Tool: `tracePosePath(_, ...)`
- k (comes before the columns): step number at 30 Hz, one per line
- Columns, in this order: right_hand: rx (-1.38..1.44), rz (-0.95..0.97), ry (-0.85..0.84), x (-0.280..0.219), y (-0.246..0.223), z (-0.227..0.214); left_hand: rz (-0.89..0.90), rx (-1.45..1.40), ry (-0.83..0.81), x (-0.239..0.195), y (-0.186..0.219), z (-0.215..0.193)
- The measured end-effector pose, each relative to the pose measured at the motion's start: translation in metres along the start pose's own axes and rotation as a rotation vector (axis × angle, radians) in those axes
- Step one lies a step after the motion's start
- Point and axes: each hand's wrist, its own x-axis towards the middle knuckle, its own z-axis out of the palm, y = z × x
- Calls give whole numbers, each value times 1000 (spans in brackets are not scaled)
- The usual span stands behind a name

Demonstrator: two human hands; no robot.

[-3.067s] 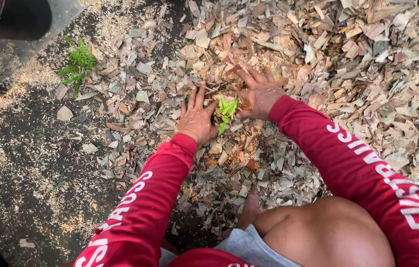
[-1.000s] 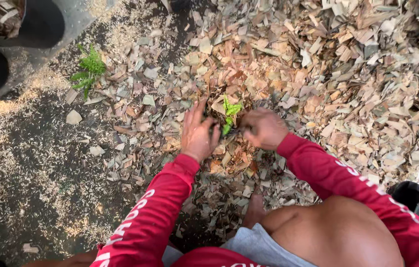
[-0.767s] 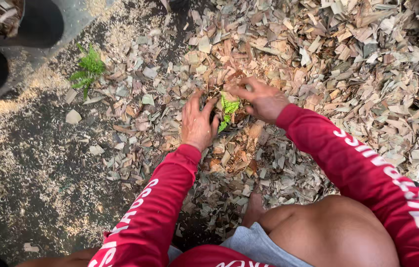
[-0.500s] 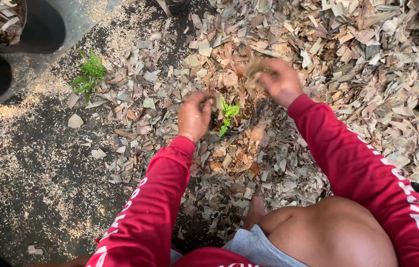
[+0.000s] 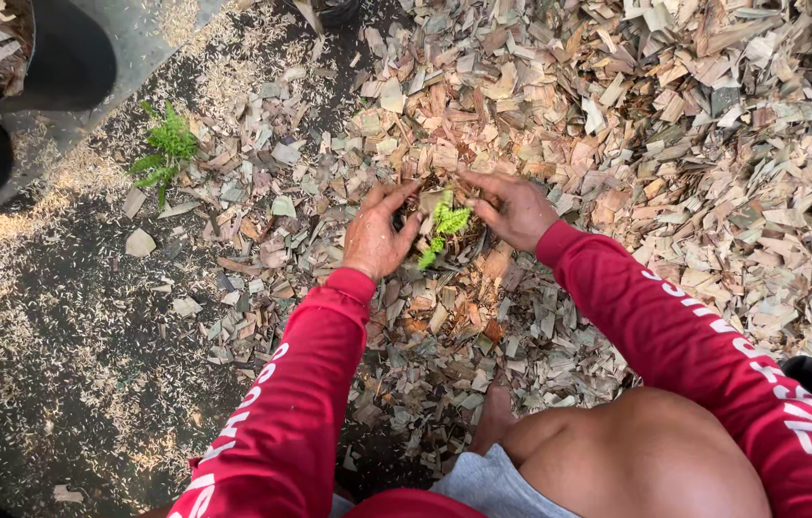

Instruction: The person plants small ferns into the ground, covering the roots with wood chips. They also remove a fern from a pot, place it in a hanging basket, and fill the basket with wood chips.

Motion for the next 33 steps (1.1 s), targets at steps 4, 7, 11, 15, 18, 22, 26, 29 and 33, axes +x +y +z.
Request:
tracePosePath(4, -91, -78, 114, 5, -15, 1, 21, -159, 73, 20, -14, 14)
tracePosePath(7, -56, 137, 26, 6, -16, -3, -51, -474, 190, 32, -21, 14)
tracePosePath(11, 49, 159, 199, 6, -17, -29, -216, -480, 415, 29, -15, -2)
tracePosePath(15, -93, 17, 89, 11, -29, -45, -74, -153, 107, 16, 0, -9)
tracePosePath(18, -262, -184, -78, 17, -37, -31, 227, 204, 20, 11, 1, -3)
tracePosePath(22, -490, -345, -59, 23, -34, -14, 192, 400, -86, 16, -3, 10)
tracePosePath(26, -346, -103, -210, 24, -26, -20, 166, 355, -121, 14, -3, 10)
tracePosePath(29, -152, 0, -236, 27, -23, -28, 185, 45, -28, 7, -5, 3)
tracePosePath(33, -106, -124, -181, 34, -26, -20, 96, 195, -45, -2, -10, 4)
